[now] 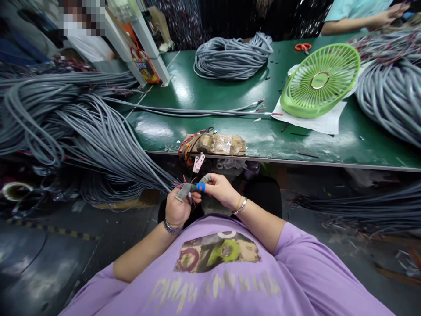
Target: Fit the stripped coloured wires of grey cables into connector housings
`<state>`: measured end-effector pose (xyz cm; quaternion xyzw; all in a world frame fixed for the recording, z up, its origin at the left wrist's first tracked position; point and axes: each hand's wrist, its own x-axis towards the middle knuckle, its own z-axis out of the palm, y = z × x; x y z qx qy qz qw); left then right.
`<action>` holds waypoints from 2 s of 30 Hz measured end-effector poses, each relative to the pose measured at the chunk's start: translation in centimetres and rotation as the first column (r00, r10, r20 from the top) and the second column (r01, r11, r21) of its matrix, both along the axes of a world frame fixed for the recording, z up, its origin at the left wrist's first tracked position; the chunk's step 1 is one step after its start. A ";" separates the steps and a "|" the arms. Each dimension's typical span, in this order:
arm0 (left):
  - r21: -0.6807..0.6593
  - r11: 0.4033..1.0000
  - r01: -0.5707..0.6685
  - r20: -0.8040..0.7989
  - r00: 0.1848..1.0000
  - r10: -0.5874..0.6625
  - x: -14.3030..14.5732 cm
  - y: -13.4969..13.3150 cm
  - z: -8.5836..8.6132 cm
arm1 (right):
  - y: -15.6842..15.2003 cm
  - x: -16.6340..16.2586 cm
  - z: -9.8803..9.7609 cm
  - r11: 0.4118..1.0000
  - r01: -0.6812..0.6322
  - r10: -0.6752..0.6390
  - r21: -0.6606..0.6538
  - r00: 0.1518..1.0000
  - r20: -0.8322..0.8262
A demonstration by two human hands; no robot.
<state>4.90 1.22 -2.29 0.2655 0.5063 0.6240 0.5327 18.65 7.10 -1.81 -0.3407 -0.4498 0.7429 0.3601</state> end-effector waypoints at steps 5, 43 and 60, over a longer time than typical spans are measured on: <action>-0.012 1.000 0.017 -0.018 1.000 -0.018 -0.1 -0.2 0.1 | -0.2 0.2 -0.2 0.997 -0.068 0.069 0.036 0.998 -0.013; 0.015 0.959 0.285 -0.015 0.959 -0.284 -0.1 0.7 3.3 | 4.1 -1.3 1.5 0.961 -0.118 0.067 -0.251 0.977 -0.204; -0.058 0.966 0.251 -0.028 0.967 -0.253 0.9 1.7 2.6 | 4.2 -3.2 2.0 0.916 -0.012 -0.112 -0.402 0.952 -0.284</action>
